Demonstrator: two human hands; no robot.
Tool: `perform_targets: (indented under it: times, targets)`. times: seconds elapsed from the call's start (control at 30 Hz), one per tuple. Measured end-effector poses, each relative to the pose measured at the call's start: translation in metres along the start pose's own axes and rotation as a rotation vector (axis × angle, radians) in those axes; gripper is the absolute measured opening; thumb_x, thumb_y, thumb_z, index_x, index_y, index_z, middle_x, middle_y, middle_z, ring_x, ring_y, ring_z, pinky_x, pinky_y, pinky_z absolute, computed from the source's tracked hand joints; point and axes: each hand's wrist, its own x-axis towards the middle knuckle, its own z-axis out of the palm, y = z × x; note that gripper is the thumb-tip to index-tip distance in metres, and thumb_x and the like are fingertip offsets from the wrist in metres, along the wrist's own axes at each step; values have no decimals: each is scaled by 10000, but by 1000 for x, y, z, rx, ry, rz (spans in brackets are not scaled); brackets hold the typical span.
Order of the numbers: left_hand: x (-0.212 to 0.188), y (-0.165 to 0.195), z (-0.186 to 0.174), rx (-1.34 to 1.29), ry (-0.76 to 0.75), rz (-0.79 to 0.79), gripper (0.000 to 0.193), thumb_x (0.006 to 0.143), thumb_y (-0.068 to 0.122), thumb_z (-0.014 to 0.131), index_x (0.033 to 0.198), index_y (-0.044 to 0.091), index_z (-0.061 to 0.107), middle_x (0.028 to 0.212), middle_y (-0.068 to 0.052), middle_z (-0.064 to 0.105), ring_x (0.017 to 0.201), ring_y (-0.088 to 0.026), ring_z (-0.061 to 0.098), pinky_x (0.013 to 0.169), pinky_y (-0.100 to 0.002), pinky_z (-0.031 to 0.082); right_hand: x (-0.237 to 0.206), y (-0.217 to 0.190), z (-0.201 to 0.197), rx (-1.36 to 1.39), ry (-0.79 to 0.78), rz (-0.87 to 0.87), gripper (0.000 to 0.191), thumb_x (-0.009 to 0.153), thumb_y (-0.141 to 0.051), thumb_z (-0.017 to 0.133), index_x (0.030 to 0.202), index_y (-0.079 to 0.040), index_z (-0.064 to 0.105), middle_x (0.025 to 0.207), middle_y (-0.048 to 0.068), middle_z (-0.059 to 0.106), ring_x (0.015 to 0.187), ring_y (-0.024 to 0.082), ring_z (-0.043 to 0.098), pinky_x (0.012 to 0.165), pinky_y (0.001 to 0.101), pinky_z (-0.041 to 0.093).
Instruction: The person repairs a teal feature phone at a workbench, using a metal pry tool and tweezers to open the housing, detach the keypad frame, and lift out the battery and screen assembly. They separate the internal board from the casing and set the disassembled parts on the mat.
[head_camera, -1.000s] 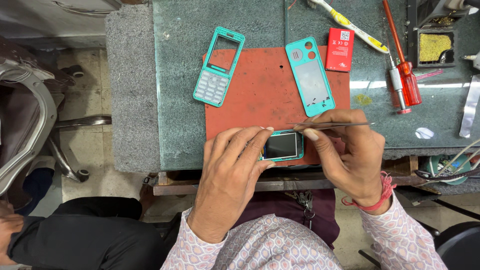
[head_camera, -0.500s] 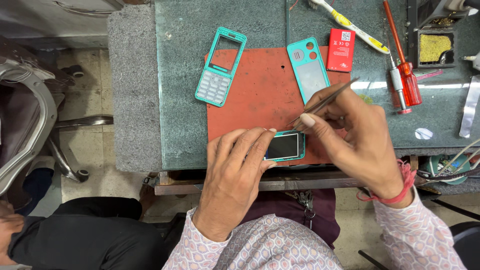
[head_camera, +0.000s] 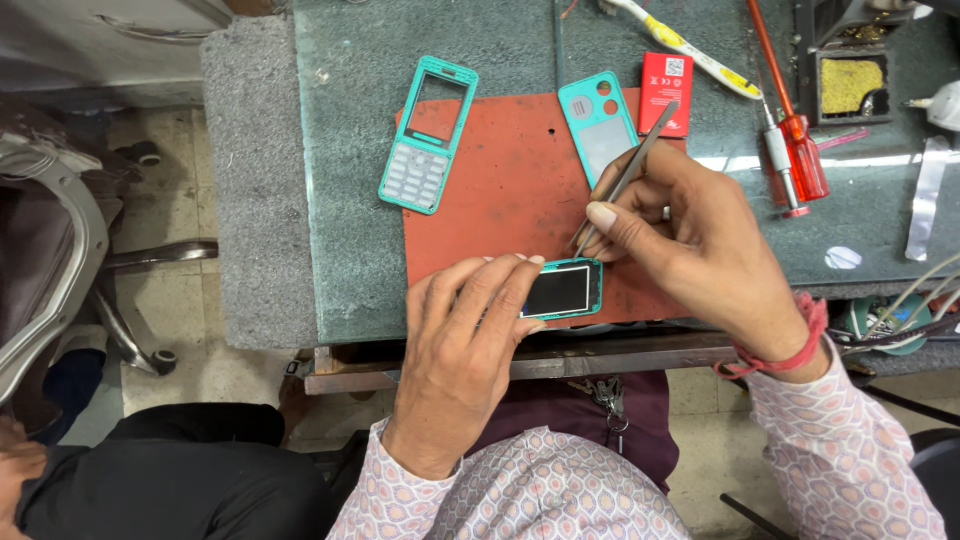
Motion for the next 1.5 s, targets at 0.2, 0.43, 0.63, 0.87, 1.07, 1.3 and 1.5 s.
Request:
perform_targets:
  times: [0.2,0.43,0.63,0.87,1.07,1.3,1.5]
  targets:
    - [5,3,1,-50,-28,-38,540,891,191,757,1390,60,597,1309,-56,618,1199,-262,566,1006,-430,428,-39,15,9,8,336,-269,152,1059,0,607,1172,50,518,1049,109,705,979,149,742,856,257,620]
    - [8,7,2,-27,-48,-61,554,868,202,766,1378,63,602,1294,-59,620,1176,-274,561,987,-432,430,-65,38,18,-253,485,-370,185,1044,15,681,1143,86,543,1121,149,705,977,190,763,716,221,590]
    - [9,6,1,-32,-76,-75,559,869,221,769,1377,59,602,1293,-62,604,1165,-269,555,971,-431,431,-74,41,27,-393,517,-361,161,999,17,723,1116,87,638,1076,137,731,904,165,749,762,253,595]
    - [9,5,1,-26,-77,-83,558,865,231,769,1371,63,607,1281,-59,601,1161,-267,557,957,-430,433,-80,44,31,-419,514,-380,182,1001,0,737,1140,36,624,1050,122,749,967,190,783,818,262,615]
    - [8,5,0,-34,-77,-82,568,860,229,771,1376,60,605,1284,-62,599,1160,-268,557,957,-430,435,-81,47,36,-432,546,-416,206,995,12,737,1162,46,623,1064,135,740,964,202,771,801,261,604]
    - [7,5,-1,-42,-69,-86,568,863,223,772,1378,56,600,1286,-67,597,1163,-270,557,967,-430,435,-79,47,37,-498,515,-464,174,983,27,733,1124,48,631,1040,153,748,978,218,773,812,276,603]
    - [7,6,-1,-53,-52,-79,569,864,202,769,1384,56,590,1287,-75,589,1168,-279,553,982,-439,426,-73,44,35,-25,515,-247,169,1027,22,639,1163,49,543,1050,193,748,994,225,768,880,311,642]
